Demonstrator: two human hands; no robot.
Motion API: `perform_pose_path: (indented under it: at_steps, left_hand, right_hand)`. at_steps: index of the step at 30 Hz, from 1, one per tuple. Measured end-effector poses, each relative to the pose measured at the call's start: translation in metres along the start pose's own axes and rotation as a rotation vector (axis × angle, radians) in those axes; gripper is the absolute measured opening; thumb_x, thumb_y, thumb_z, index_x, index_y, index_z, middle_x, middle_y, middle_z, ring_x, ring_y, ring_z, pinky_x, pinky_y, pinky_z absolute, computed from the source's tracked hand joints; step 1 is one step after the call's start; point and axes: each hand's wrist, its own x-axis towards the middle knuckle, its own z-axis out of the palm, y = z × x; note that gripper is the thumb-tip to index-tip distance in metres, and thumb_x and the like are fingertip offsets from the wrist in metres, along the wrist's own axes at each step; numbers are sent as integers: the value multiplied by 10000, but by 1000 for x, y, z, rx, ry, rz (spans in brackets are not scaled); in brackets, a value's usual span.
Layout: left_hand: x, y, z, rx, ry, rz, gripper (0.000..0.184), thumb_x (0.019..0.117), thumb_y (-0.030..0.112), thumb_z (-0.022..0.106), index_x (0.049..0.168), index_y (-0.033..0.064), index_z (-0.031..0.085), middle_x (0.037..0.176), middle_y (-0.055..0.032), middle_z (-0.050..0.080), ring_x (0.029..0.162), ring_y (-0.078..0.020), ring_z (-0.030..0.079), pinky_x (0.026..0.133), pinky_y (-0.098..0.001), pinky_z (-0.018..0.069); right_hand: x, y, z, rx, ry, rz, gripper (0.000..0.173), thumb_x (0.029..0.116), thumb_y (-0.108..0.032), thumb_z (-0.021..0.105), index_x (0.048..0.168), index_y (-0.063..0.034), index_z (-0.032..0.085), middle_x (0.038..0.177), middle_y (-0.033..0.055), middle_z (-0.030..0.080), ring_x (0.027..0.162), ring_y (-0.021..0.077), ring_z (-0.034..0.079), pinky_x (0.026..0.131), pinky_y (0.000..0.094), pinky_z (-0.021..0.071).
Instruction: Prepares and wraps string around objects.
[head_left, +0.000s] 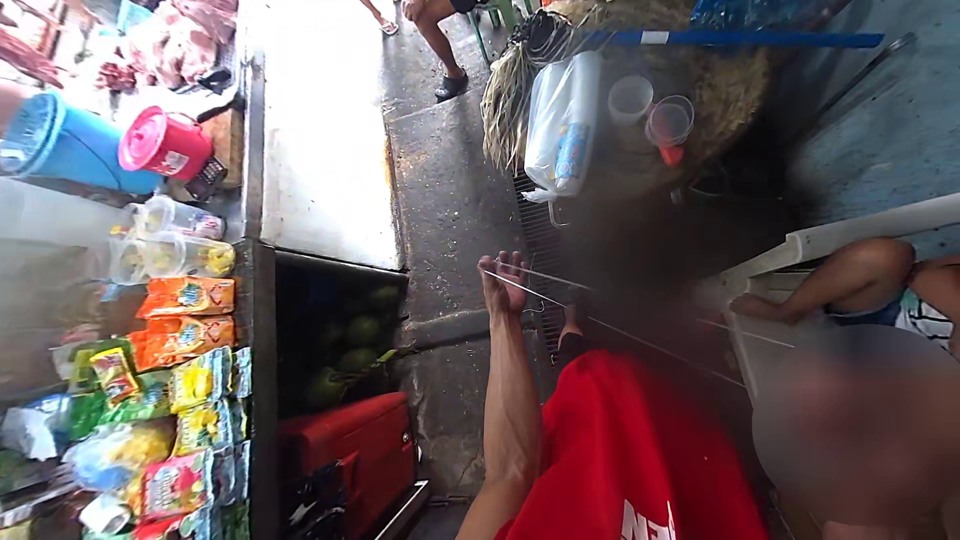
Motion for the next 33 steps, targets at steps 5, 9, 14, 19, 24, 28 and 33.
perform_pose_path:
  at_steps: [5, 9, 14, 19, 24, 28, 33]
  left_hand:
    - [-2, 11, -20, 116, 44, -351, 852, 876, 894, 165, 852, 168, 611, 953, -80, 731, 958, -287, 720, 808, -496, 603]
    - [-16, 18, -14, 149, -5, -501, 895, 862, 903, 78, 759, 170, 582, 882, -94, 730, 902, -315, 723, 789, -560, 592]
    - [-23, 14, -3, 212, -52, -545, 950, 886, 861, 1, 850, 137, 616, 810, -117, 714, 823, -314, 725, 752, -527, 612]
    - [-28, 13, -13, 211, -250, -612, 1069, 833, 916, 45, 1124, 102, 675, 807, -130, 727, 789, -301, 741, 742, -478, 628]
    - [-32, 4, -4, -92, -107, -287, 759, 1031, 686, 127, 1214, 132, 612, 931, -23, 732, 907, -173, 724, 887, -382, 595]
    - [-26, -6, 8, -200, 30, 16, 358, 1128, 273, 299, 1313, 82, 539, 1226, -78, 697, 1167, -234, 674, 1033, -418, 530]
    - [-8, -11, 15, -157, 261, 183, 222, 1106, 245, 429, 1279, 170, 546, 1175, 12, 652, 1083, -177, 635, 950, -448, 523]
  right_hand:
    - [-17, -19, -22, -29, 76, -93, 146, 981, -213, 621, 951, -122, 732, 765, -23, 641, 684, 110, 648, 729, 300, 603]
    - [-22, -22, -31, -34, 119, -105, 144, 966, -237, 635, 983, -137, 737, 750, -33, 638, 689, 108, 653, 754, 320, 609]
    - [-16, -20, -42, 66, 61, -166, 388, 952, -273, 654, 1316, -142, 667, 824, -32, 669, 740, 111, 662, 773, 305, 592]
    - [-13, -33, -28, -90, -51, -20, 672, 976, -575, 548, 1561, -258, 451, 939, -28, 698, 649, 72, 624, 588, 230, 555]
    - [-10, -46, -16, 37, -37, 104, 589, 1002, -436, 578, 1407, -8, 568, 861, -4, 667, 623, 42, 622, 520, 151, 512]
    - [-7, -49, -7, 148, 0, 145, 520, 984, -312, 629, 1356, 49, 588, 868, 31, 675, 663, 59, 649, 565, 145, 537]
    - [-8, -37, 7, 84, -68, -22, 509, 952, -330, 632, 1370, -39, 635, 907, 21, 704, 866, 172, 697, 962, 431, 571]
